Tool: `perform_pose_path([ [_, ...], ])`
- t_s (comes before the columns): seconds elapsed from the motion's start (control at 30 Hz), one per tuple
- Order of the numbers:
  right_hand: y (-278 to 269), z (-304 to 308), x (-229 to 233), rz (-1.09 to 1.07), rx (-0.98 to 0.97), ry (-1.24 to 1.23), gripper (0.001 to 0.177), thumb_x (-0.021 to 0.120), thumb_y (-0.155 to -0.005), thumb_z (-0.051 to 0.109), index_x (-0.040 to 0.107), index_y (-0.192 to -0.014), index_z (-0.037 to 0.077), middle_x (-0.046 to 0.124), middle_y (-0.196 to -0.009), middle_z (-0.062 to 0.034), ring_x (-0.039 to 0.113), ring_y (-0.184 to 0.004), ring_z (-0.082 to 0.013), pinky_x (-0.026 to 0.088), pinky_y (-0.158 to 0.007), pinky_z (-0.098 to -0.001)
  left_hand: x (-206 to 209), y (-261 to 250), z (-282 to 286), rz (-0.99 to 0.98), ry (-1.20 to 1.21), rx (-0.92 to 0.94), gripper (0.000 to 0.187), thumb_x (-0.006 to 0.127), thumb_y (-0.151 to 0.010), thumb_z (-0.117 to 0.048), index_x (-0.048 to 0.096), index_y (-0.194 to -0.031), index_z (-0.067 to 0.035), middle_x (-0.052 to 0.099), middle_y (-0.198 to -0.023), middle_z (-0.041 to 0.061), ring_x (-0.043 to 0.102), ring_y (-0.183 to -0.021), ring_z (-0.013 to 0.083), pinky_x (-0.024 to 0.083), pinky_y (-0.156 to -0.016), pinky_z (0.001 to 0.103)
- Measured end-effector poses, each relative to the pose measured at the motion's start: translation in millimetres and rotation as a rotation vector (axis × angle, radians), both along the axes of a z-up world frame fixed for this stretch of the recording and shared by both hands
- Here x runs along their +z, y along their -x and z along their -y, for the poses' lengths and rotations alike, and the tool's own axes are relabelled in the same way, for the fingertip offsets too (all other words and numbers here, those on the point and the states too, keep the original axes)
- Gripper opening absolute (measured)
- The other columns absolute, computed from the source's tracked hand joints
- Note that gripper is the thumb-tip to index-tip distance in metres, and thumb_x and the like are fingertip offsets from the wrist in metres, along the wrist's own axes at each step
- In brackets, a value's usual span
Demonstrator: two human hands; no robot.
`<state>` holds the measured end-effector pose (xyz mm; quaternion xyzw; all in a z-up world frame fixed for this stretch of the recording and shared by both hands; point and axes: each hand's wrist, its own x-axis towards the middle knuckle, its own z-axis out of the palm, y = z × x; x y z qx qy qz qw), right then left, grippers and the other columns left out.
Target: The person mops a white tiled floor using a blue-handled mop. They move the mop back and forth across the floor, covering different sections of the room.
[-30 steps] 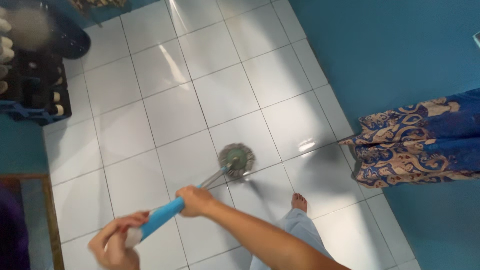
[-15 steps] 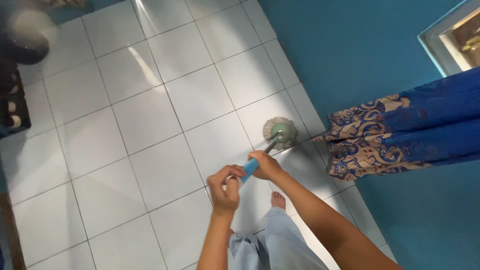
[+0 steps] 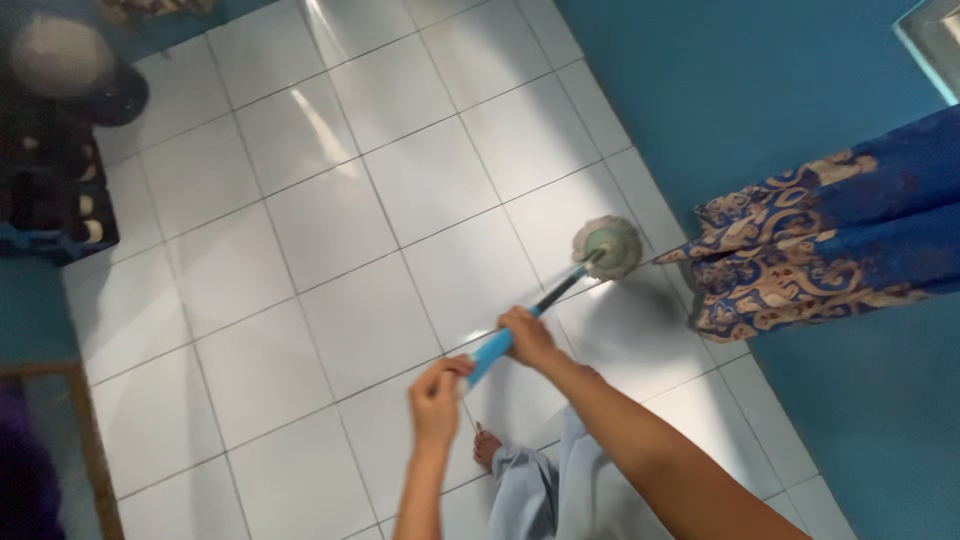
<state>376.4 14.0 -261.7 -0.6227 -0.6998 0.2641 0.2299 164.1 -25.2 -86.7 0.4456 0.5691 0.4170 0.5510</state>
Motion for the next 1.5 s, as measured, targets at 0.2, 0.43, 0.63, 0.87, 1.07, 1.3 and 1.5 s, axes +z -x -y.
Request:
perform_pose_path([
  [0.2, 187.8, 9.0, 62.8, -0.316, 0.191, 0.012, 0.022, 0.078, -0.074, 0.017, 0.062, -0.085, 0.009, 0.066, -0.088, -0.0152, 0.065, -0.090, -0.0389, 0.052, -0.078, -0.0480, 133.8, 136.5, 15.0, -0.253, -0.061, 0.135, 0.028, 0.049, -0.092, -0.001, 0.072, -0.078, 0.005, 0.078, -0.084, 0.012, 0.075, -0.092, 0.0202, 0.056, -0.088, 0.029],
  [0.43, 290.6, 34.5, 139.5, -0.399, 0.345, 0.140, 0.019, 0.075, -0.075, 0.013, 0.062, -0.088, 0.008, 0.070, -0.094, -0.0149, 0.067, -0.095, -0.0376, 0.053, -0.078, -0.0468, 207.1, 186.1, 44.4, -0.414, -0.212, 0.284, 0.029, 0.045, -0.082, -0.004, 0.069, -0.069, 0.007, 0.075, -0.074, 0.015, 0.075, -0.084, 0.0241, 0.055, -0.088, 0.034],
  [0.63, 278.6, 23.4, 103.5, -0.298, 0.329, 0.114, 0.014, 0.072, -0.075, 0.010, 0.067, -0.088, 0.009, 0.071, -0.094, -0.0163, 0.068, -0.095, -0.0386, 0.054, -0.082, -0.0469, 152.9, 195.0, 35.8, -0.230, -0.337, 0.346, 0.031, 0.043, -0.077, -0.007, 0.069, -0.070, 0.007, 0.074, -0.075, 0.018, 0.072, -0.075, 0.0253, 0.058, -0.081, 0.039],
  [0.87, 141.4, 18.6, 25.6, -0.129, 0.197, 0.037, 0.021, 0.076, -0.067, 0.009, 0.067, -0.087, 0.009, 0.069, -0.090, -0.0174, 0.066, -0.091, -0.0403, 0.052, -0.079, -0.0484, 59.4, 108.2, 41.8, -0.081, -0.330, 0.235, 0.028, 0.047, -0.080, -0.007, 0.072, -0.075, 0.004, 0.077, -0.079, 0.014, 0.072, -0.077, 0.0219, 0.057, -0.077, 0.035],
  [1.07, 36.3, 19.3, -2.1, 0.045, 0.124, -0.002, 0.020, 0.076, -0.068, 0.009, 0.065, -0.085, 0.011, 0.065, -0.093, -0.0145, 0.061, -0.099, -0.0361, 0.051, -0.085, -0.0438, 10.9, 24.9, 52.8, -0.004, -0.038, 0.062, 0.027, 0.047, -0.086, -0.011, 0.073, -0.088, -0.001, 0.077, -0.092, 0.010, 0.067, -0.081, 0.0191, 0.053, -0.078, 0.033],
  [1.3, 160.4, 9.6, -20.1, -0.045, 0.195, -0.088, 0.012, 0.074, -0.071, 0.011, 0.065, -0.079, 0.010, 0.065, -0.086, -0.0164, 0.061, -0.091, -0.0376, 0.050, -0.082, -0.0475, 35.7, 137.7, 44.8, -0.161, -0.123, 0.135, 0.037, 0.046, -0.095, -0.019, 0.075, -0.082, 0.000, 0.079, -0.091, 0.012, 0.072, -0.088, 0.0230, 0.055, -0.082, 0.035],
  [1.5, 313.2, 26.3, 69.4, -0.372, 0.307, 0.034, 0.012, 0.070, -0.077, 0.009, 0.065, -0.087, 0.010, 0.067, -0.092, -0.0160, 0.066, -0.094, -0.0394, 0.052, -0.081, -0.0482, 150.9, 221.0, 54.2, -0.280, -0.156, 0.378, 0.033, 0.043, -0.089, -0.010, 0.070, -0.076, 0.005, 0.077, -0.084, 0.014, 0.072, -0.084, 0.0236, 0.055, -0.085, 0.035],
])
